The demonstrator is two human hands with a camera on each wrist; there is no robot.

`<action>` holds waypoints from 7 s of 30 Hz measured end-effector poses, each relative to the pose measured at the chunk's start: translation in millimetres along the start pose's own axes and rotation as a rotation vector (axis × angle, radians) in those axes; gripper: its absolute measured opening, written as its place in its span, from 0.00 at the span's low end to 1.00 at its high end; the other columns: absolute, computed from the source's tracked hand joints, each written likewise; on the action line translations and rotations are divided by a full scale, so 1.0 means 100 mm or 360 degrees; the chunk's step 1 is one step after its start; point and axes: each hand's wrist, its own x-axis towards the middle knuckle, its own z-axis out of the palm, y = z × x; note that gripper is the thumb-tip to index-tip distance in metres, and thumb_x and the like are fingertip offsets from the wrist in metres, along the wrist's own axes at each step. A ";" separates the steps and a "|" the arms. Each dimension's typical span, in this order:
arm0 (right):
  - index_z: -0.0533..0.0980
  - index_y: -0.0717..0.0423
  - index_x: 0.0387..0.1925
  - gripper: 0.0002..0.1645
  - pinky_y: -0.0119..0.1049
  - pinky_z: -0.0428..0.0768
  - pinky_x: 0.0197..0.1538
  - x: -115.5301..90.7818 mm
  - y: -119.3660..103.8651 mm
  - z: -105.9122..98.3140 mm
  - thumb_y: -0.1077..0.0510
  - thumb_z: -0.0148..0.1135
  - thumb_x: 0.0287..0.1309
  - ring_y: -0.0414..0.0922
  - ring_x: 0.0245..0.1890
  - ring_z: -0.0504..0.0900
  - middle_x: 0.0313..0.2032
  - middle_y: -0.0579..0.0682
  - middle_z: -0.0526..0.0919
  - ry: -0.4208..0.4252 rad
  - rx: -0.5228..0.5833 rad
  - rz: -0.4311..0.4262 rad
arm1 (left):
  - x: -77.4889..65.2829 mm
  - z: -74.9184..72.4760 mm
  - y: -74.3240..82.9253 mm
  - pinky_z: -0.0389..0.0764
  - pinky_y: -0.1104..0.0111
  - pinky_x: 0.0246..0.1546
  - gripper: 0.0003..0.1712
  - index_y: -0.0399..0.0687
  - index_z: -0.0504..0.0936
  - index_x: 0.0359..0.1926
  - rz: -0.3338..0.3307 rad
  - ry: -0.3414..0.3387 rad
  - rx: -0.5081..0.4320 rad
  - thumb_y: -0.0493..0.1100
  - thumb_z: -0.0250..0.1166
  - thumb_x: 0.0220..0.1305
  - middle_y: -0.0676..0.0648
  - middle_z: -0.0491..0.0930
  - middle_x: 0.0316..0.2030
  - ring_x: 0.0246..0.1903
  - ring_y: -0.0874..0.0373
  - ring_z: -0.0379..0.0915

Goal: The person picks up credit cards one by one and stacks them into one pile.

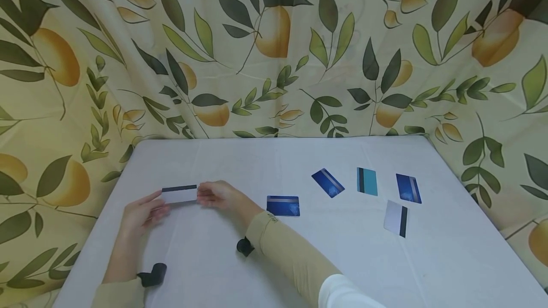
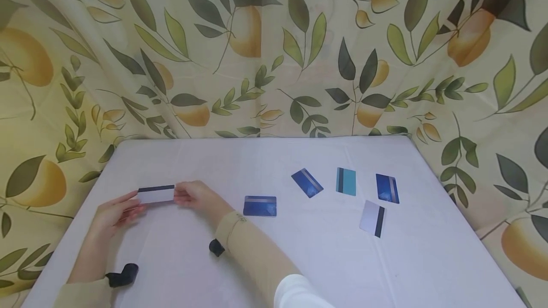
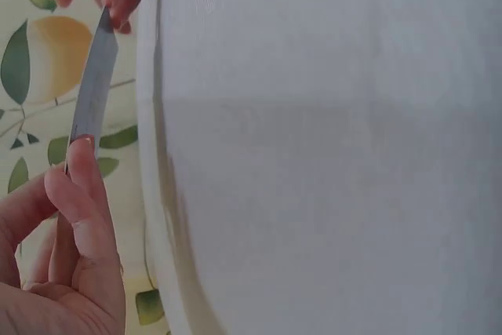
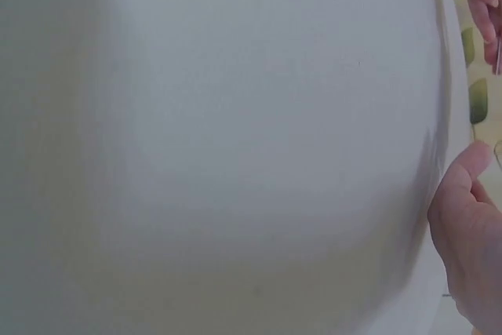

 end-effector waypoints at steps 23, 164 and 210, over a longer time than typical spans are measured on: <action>0.76 0.57 0.51 0.20 0.37 0.83 0.38 -0.26 -0.09 -0.20 0.63 0.61 0.55 0.43 0.32 0.84 0.36 0.56 0.84 0.0070 -0.0119 -0.0043 | -0.14 0.32 0.07 0.79 0.78 0.24 0.30 0.41 0.61 0.66 0.0088 0.0063 0.0089 0.38 0.56 0.63 0.58 0.82 0.22 0.24 0.68 0.80; 0.75 0.63 0.50 0.20 0.27 0.78 0.21 -1.47 0.12 -1.94 0.64 0.61 0.53 0.39 0.17 0.79 0.27 0.54 0.84 0.0735 -0.0478 -0.0159 | -0.19 2.24 -0.45 0.74 0.78 0.11 0.23 0.33 0.73 0.54 0.0168 -0.0464 0.0423 0.32 0.62 0.56 0.46 0.82 0.20 0.11 0.65 0.73; 0.78 0.66 0.41 0.14 0.30 0.79 0.19 -1.43 0.16 -1.95 0.65 0.64 0.50 0.43 0.16 0.80 0.21 0.54 0.83 0.0740 -0.0654 -0.0279 | -0.19 2.24 -0.48 0.78 0.72 0.12 0.19 0.32 0.77 0.48 0.0267 -0.0420 0.0416 0.30 0.63 0.53 0.44 0.80 0.18 0.12 0.61 0.76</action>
